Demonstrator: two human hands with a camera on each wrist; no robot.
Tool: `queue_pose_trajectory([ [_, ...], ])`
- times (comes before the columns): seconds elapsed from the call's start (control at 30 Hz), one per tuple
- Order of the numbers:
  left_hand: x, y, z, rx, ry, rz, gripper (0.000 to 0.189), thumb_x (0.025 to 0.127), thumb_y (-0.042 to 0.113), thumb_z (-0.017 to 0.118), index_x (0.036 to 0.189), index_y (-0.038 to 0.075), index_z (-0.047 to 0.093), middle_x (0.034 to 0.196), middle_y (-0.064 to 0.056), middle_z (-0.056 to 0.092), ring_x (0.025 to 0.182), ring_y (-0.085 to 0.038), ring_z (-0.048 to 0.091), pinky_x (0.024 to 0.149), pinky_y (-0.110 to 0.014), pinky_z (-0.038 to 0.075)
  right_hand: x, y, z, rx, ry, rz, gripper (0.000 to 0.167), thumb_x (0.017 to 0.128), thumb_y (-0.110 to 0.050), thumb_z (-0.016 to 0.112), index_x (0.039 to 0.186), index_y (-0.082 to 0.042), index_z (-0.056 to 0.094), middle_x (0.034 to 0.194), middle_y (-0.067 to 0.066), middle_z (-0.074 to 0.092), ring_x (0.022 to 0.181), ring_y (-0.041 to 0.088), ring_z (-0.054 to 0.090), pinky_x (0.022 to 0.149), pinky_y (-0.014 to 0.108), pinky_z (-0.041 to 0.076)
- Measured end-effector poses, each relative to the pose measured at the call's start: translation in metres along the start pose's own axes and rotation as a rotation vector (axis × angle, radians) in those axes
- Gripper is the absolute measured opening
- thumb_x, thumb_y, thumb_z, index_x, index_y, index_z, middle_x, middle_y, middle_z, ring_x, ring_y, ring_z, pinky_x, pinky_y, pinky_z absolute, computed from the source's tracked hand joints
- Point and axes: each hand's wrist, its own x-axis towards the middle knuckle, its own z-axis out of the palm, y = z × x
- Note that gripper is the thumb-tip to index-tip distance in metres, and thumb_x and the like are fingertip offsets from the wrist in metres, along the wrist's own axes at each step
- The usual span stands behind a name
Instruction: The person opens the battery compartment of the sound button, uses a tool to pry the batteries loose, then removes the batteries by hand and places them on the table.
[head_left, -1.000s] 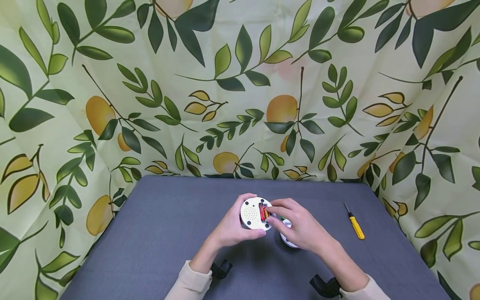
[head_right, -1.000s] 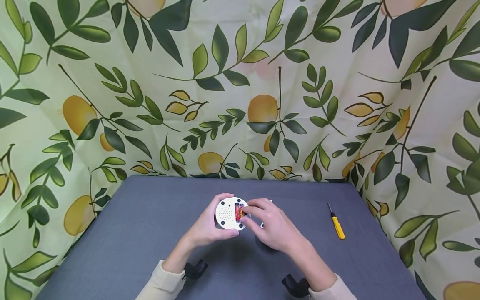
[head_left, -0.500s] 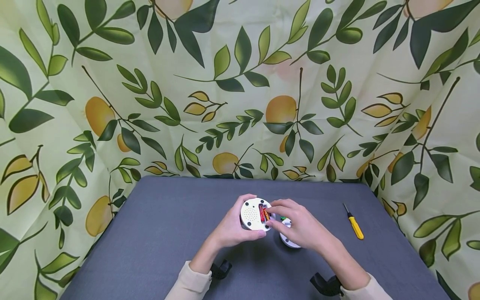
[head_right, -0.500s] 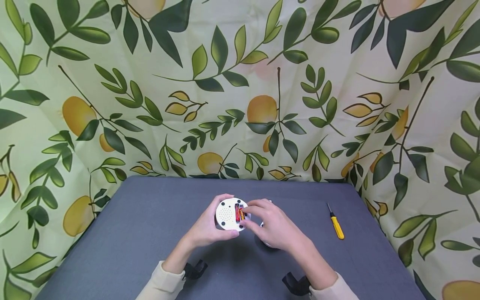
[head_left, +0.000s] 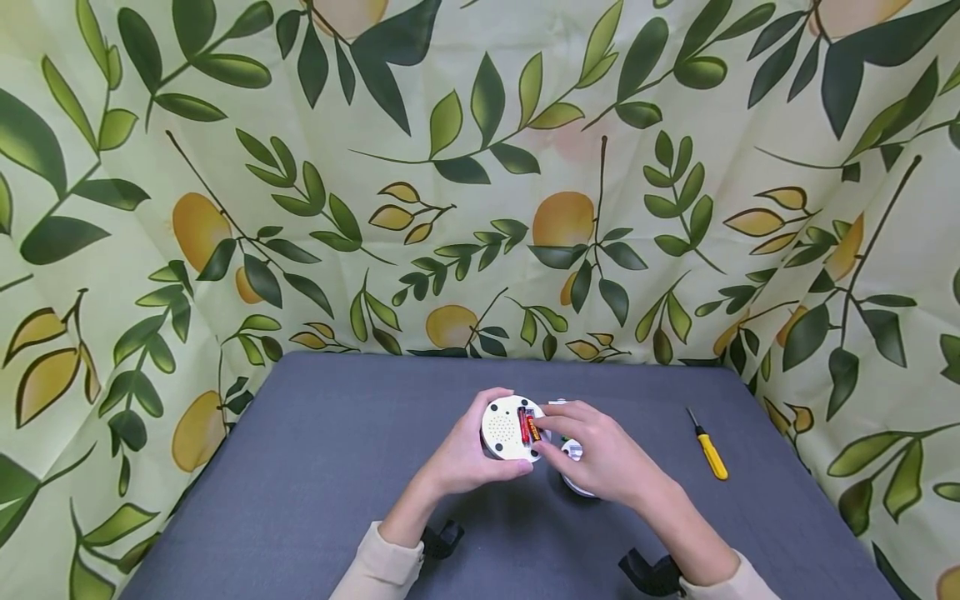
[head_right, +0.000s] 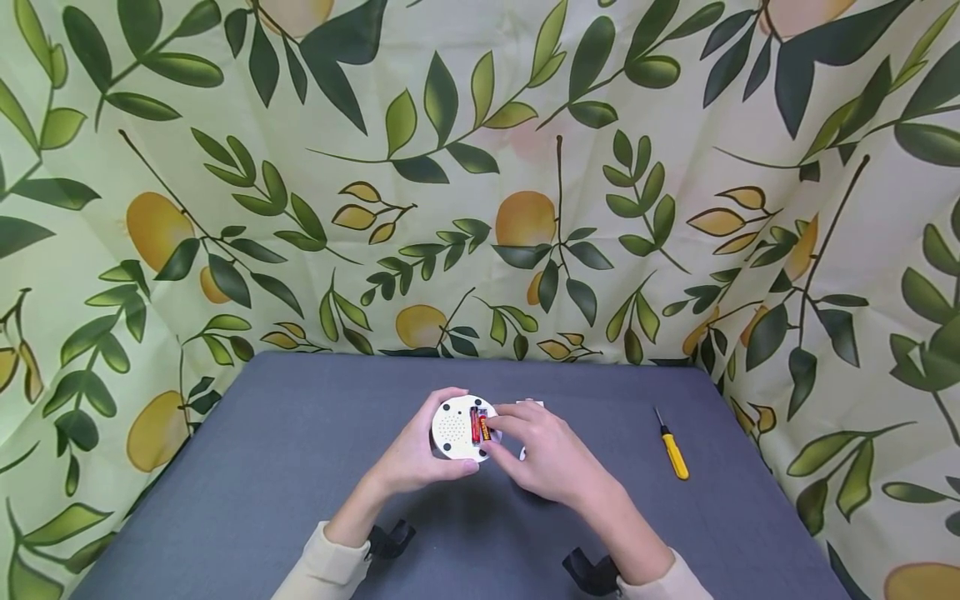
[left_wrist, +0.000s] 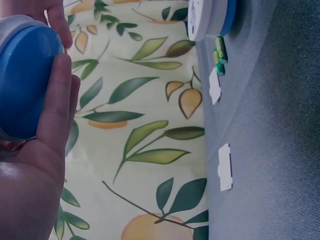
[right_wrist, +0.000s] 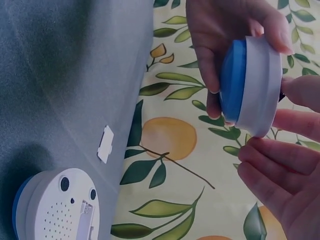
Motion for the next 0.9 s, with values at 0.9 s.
queue_pose_trajectory([
  [0.9, 0.001, -0.0006, 0.0012, 0.0, 0.035, -0.009, 0.088, 0.074, 0.026, 0.091, 0.145, 0.02, 0.04, 0.125, 0.001, 0.06, 0.108, -0.016, 0.059, 0.092, -0.031, 0.049, 0.0061, 0.001, 0.0055, -0.033, 0.222, -0.145, 0.019, 0.077, 0.0, 0.079, 0.095, -0.004, 0.077, 0.08, -0.004, 0.069, 0.069, 0.006, 0.058, 0.061, 0.016, 0.049],
])
